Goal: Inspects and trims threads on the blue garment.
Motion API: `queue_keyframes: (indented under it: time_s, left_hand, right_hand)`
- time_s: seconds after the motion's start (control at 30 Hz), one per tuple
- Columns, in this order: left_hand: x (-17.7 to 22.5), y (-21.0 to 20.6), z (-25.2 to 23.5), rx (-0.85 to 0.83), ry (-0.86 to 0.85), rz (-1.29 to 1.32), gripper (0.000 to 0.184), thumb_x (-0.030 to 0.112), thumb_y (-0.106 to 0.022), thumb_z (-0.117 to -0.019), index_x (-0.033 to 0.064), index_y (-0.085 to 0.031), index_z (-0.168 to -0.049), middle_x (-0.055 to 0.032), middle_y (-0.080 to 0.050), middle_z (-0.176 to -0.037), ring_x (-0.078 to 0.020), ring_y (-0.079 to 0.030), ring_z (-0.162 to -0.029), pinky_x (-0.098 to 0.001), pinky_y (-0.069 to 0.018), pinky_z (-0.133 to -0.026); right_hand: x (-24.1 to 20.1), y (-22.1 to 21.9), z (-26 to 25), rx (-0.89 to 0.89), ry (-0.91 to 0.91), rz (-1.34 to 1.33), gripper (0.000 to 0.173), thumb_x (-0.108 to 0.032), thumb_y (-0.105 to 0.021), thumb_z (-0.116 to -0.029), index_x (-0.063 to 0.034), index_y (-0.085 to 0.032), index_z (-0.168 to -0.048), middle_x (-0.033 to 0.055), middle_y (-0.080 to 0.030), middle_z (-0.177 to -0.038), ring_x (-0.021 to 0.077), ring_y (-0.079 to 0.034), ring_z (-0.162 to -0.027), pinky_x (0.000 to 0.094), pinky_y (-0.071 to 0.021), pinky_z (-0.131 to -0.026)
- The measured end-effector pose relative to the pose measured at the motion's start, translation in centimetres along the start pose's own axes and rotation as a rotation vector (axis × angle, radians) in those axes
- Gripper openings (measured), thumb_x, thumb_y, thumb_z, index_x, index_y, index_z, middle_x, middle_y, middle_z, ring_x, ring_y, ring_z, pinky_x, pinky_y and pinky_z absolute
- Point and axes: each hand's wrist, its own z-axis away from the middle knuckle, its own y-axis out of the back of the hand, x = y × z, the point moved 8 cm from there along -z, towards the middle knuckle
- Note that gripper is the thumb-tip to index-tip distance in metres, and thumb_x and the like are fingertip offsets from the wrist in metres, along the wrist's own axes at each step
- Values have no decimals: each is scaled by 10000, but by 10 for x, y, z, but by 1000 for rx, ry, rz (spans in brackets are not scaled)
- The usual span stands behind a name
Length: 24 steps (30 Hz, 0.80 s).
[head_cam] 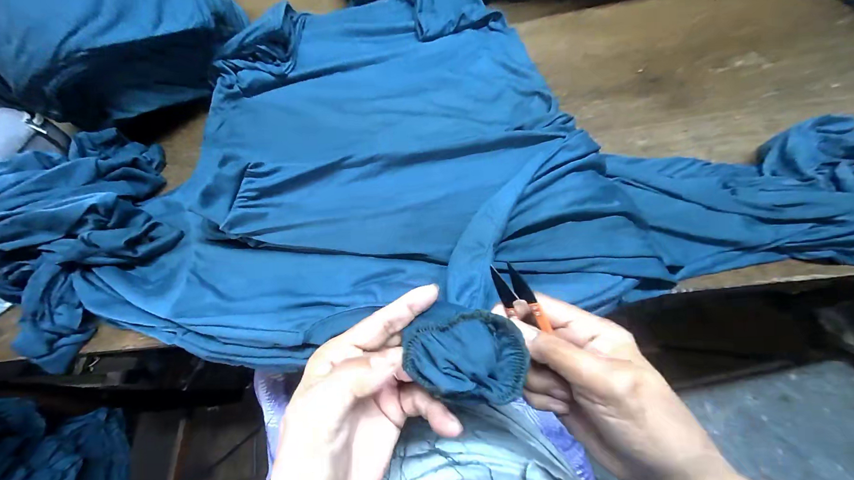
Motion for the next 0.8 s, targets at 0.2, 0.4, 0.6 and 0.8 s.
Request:
queue_keyframes:
  time_s: [0.2,0.4,0.6,0.8]
  left_hand:
    - [-9,7,-2,63,9,77,437,42,-513,-986,21,-590,-1416,-202,-681,-1147,-182,-708,-797,-315,-608,-615]
    - [-3,5,-2,138,-88,-252,563,-16,-778,-811,78,-671,-1355,-190,-712,-1133,-167,-712,-849,-312,-616,-739]
    - [19,-13,7,201,-470,-928,544,-42,-737,-755,160,-696,-1259,-56,-647,-775,-130,-601,-562,-268,-553,-488]
    - [25,-38,-1,110,-717,-1632,439,104,-704,-784,120,-611,-1213,89,-562,-740,-25,-523,-603,-214,-474,-509]
  right_hand:
    - [5,-22,11,-99,-196,-412,80,-179,-651,-970,-121,-706,-971,22,-540,-608,29,-479,-429,168,-403,-391]
    - [-7,-36,5,-472,-22,-700,202,-89,-702,-895,-83,-708,-1098,17,-635,-741,7,-528,-549,158,-420,-484]
    - [-40,-13,8,-22,319,114,190,-13,-794,-755,-76,-675,-889,23,-605,-696,52,-541,-552,198,-465,-477]
    - [-102,-27,25,327,939,824,177,-44,-678,-772,-118,-585,-903,-74,-531,-728,-19,-485,-591,136,-412,-492]
